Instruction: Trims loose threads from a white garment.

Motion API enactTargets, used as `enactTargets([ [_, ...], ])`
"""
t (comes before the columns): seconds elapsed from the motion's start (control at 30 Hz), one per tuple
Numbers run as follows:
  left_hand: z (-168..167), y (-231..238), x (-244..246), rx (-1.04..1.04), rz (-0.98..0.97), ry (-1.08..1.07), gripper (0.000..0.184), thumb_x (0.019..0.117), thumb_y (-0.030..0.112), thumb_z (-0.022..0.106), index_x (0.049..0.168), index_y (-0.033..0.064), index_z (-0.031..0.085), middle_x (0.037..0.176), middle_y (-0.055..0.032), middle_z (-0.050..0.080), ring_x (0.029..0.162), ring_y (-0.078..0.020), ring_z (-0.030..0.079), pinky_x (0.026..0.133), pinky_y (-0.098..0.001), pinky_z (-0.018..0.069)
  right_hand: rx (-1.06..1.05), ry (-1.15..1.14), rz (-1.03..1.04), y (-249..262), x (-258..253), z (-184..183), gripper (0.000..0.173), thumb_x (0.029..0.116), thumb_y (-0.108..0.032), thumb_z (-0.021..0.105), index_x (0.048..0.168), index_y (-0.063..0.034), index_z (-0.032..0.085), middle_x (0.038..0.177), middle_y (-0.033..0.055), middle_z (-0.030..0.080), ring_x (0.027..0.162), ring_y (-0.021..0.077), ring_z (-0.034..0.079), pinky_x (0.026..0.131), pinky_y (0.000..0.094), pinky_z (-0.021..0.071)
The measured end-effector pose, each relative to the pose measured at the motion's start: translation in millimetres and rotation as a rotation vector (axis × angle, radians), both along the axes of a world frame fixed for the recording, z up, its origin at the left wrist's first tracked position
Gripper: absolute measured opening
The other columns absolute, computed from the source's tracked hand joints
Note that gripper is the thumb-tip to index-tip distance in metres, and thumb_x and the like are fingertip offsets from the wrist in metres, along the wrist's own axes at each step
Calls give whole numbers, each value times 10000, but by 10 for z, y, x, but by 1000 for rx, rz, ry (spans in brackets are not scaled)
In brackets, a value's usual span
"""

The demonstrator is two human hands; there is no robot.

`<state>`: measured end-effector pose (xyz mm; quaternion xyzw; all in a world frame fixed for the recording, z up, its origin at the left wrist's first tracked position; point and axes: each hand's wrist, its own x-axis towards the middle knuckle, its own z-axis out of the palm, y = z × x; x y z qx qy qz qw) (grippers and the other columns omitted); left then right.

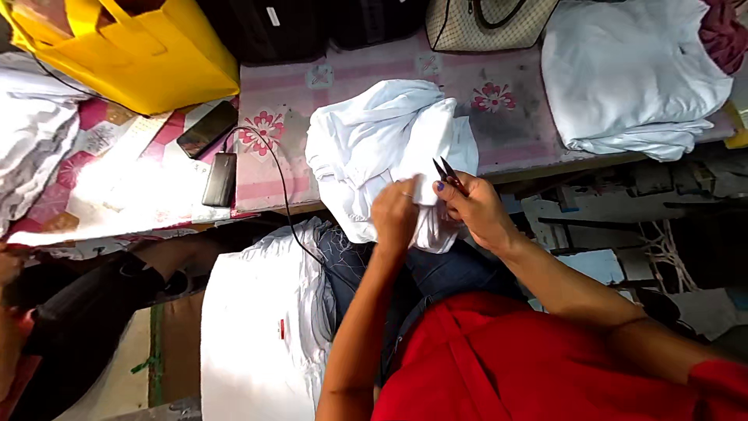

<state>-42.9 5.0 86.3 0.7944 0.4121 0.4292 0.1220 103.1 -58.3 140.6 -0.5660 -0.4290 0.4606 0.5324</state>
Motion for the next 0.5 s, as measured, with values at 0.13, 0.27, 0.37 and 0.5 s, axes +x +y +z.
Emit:
enactTargets([
  [0.13,553,664,-700,-118,316,-64,371,1072,121,459,1379,-72,533,1292,-273,631,1170,-371,640,994,-464,523,105,-329,-22,-151,326,-49,229,1072,-205,483,1095,-67,665,731,-53,556,587,5,508,560,190,472],
  [0.27,396,768,-557,-29,202,74,382,1055,117,467,1371,-54,595,1473,-260,536,1424,-410,460,1194,-551,329,103,-528,-7,-139,389,-511,155,988,-106,605,1041,-15,719,1013,84,657,832,105,619,751,290,545],
  [0.37,-223,859,-594,-272,131,279,406,1085,147,411,1442,71,588,1557,-137,495,1512,-360,348,1214,-693,150,154,-790,-60,-71,388,-778,188,914,-98,735,1094,-59,773,1116,155,670,869,257,681,738,449,583],
  [0.5,-229,499,-484,-36,215,124,275,1020,140,569,1185,-20,720,1308,-201,677,1334,-384,566,1181,-625,308,155,-958,-81,57,616,-887,136,907,-90,734,1032,-53,774,1148,185,687,826,352,703,663,565,565],
])
